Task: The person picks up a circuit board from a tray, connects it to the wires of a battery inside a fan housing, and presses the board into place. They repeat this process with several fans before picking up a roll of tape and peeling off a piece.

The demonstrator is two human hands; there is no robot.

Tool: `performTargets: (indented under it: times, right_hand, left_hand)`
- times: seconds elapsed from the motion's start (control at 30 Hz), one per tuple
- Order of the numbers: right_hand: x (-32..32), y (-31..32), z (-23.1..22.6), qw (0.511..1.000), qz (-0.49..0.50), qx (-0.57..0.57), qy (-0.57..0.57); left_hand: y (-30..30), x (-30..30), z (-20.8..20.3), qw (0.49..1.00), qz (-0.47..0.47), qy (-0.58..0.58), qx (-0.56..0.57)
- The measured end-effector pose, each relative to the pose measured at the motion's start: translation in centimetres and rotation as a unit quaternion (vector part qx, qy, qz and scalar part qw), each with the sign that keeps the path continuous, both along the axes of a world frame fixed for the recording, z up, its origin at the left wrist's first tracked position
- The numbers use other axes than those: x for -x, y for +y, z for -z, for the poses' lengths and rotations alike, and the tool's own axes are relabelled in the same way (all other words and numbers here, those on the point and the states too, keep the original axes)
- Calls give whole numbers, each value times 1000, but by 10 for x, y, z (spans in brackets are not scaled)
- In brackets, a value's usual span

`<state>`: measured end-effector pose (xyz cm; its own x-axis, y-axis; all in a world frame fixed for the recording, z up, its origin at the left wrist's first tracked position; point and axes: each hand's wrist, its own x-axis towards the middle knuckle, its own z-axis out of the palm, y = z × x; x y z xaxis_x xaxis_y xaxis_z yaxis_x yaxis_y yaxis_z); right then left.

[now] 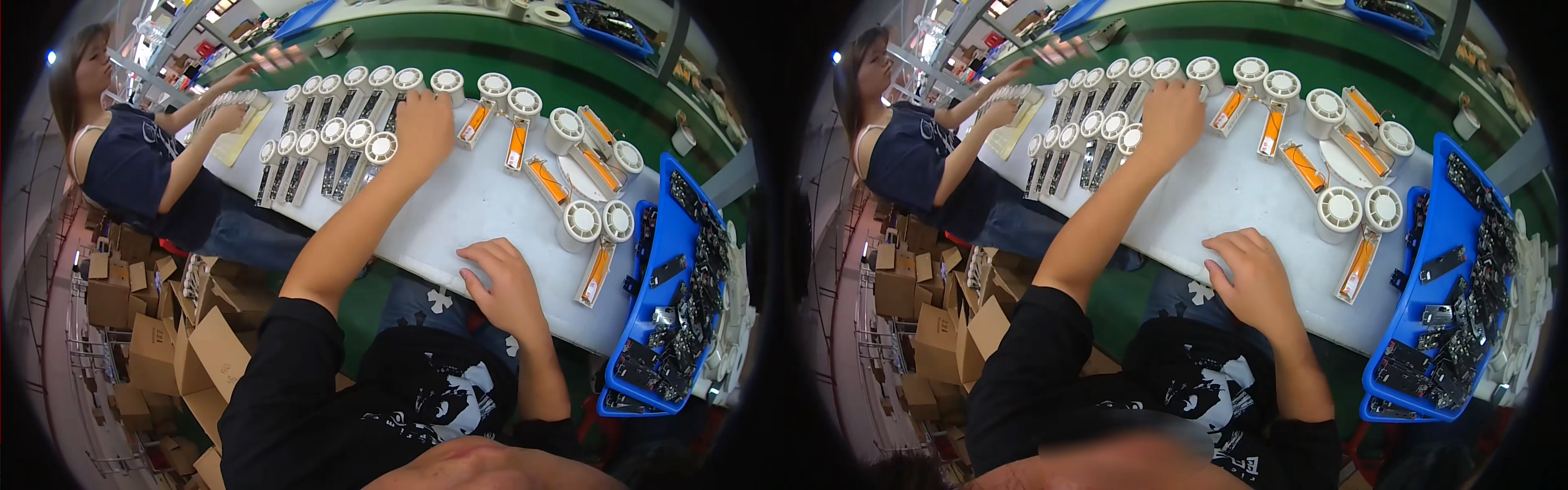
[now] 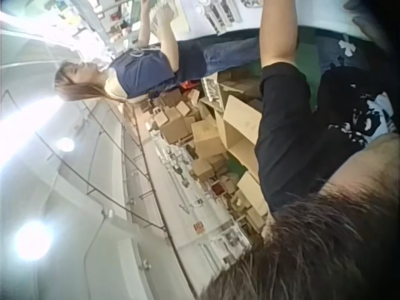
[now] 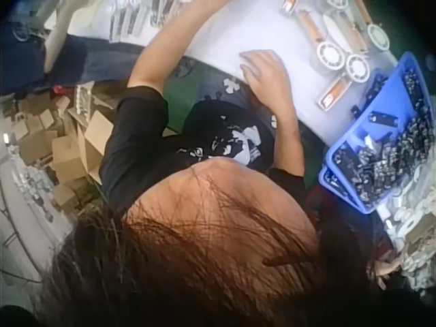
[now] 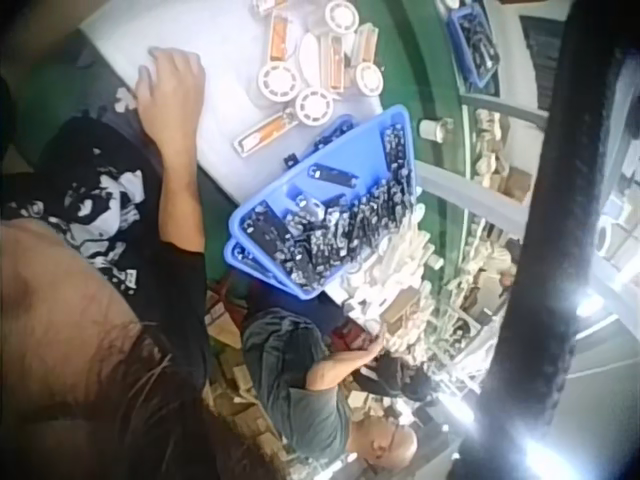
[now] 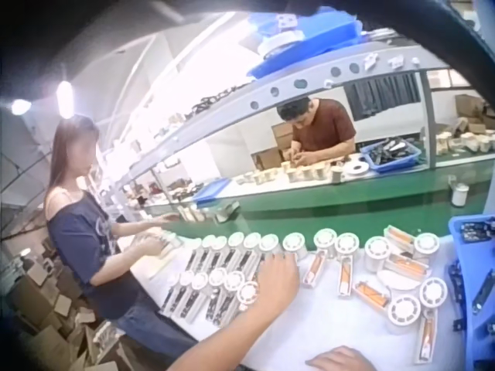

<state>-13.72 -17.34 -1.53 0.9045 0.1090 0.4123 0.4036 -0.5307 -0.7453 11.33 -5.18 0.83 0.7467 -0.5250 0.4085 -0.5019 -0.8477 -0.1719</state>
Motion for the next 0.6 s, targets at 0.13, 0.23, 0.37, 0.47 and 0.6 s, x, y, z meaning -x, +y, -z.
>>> performTargets:
  times: [0.13,0.23,0.37,0.47,0.6]
  right_hand:
    - [-1,1,0,1000,2,-1,8]
    - [-1,2,-1,1000,5,5,6]
    - [-2,0,-1,1000,10,-10,21]
    - [-2,-1,1,1000,3,-20,19]
    - [-2,1,3,1000,10,-18,4]
  left_hand:
    - [-22,15,8,981,144,-71,109]
    - [-32,17,26,993,74,76,52]
    - [-24,34,27,986,85,98,108]
    - [-12,66,21,982,92,110,122]
    - [10,106,23,974,100,151,133]
